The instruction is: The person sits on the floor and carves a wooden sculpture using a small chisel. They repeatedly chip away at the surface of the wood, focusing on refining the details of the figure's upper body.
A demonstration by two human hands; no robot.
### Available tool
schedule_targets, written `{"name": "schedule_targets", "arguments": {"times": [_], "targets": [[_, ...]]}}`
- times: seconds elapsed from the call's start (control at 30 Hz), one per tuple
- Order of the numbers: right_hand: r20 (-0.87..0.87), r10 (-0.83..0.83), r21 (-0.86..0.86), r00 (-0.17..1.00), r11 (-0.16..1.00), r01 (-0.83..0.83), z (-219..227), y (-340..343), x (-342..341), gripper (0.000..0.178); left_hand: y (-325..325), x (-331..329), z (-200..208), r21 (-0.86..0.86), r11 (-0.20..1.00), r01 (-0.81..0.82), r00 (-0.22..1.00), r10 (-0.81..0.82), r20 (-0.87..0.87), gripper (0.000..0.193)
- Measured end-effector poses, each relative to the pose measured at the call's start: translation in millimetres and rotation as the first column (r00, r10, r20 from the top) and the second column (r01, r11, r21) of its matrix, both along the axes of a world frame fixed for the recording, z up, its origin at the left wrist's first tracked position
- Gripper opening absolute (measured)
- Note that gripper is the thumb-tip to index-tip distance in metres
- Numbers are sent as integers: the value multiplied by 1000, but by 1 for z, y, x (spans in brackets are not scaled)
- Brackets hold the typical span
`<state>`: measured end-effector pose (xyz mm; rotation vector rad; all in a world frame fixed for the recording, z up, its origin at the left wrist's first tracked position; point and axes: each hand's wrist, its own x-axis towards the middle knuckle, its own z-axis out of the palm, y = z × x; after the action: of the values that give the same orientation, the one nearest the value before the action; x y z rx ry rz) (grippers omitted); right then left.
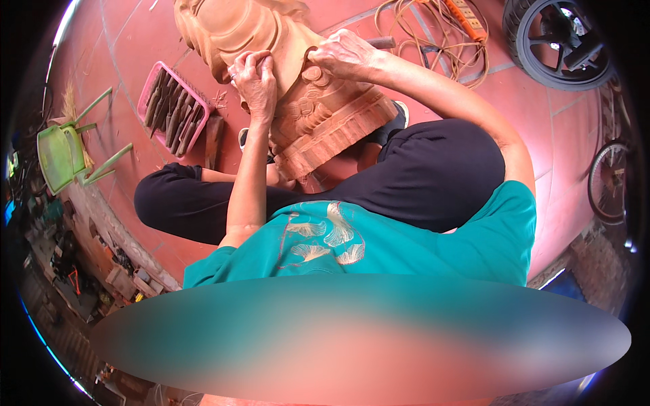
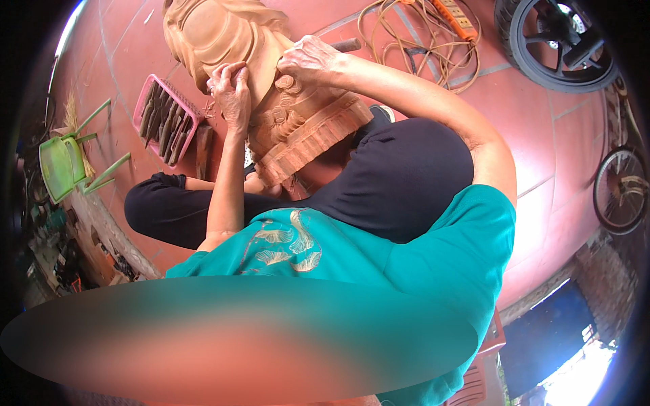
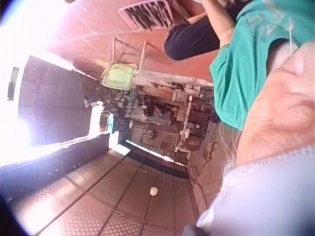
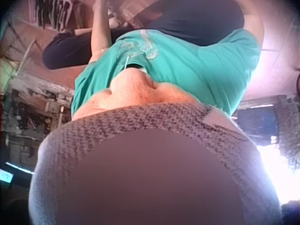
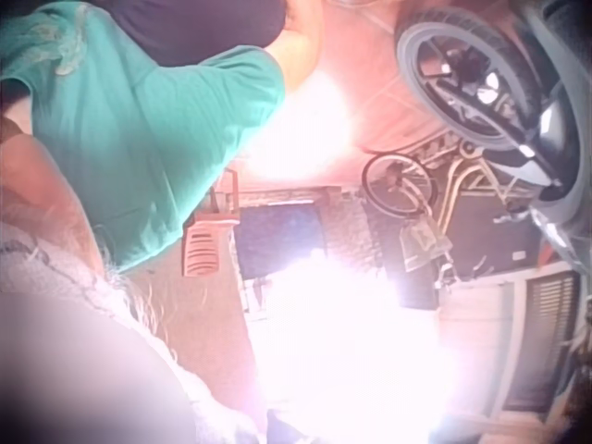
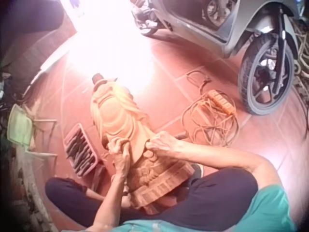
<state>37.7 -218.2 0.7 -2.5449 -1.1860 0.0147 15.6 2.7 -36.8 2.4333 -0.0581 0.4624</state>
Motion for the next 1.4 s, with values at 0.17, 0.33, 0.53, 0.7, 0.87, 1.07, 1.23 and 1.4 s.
{"name": "schedule_targets", "arguments": {"times": [0.17, 0.33, 0.53, 0.7, 0.87, 1.07, 1.23, 1.4], "targets": [[-40, 17, -7, 999, 1000, -18, 7, -9, 0, 8, 1, 0, -1, 4, 1000, 5, 1000, -5, -4, 12], [53, -9, 25, 999, 1000, 8, 0, -17, 6, 8, 2, 0, -1, -13, 1000, 0, 1000, -1, -21, 10], [1, -24, -15, 1000, 1000, 24, -2, -2, 4, 7, 1, 1, -3, -7, 1000, -3, 1000, 3, -9, 10], [-75, 48, 31, 996, 998, -46, 0, -11, 4, 8, 0, 1, -2, -9, 1000, -2, 1000, 2, -9, 10], [15, -9, 26, 1000, 1000, 9, 0, -20, 6, 10, 1, 0, -2, -18, 1000, -3, 1000, 3, -18, 10], [-33, 13, 35, 999, 999, -12, -5, -3, 5, 9, 1, 2, -3, -7, 1000, 14, 1000, -14, 3, 10], [-98, 111, 71, 989, 992, -104, 7, -10, 9, 9, 3, 1, -2, -11, 1000, 15, 1000, -15, -10, 10], [-15, 68, 26, 998, 997, -67, 11, -25, 12, 5, 2, 0, -1, -1, 1000, 0, 1000, 0, -7, 10]]}}
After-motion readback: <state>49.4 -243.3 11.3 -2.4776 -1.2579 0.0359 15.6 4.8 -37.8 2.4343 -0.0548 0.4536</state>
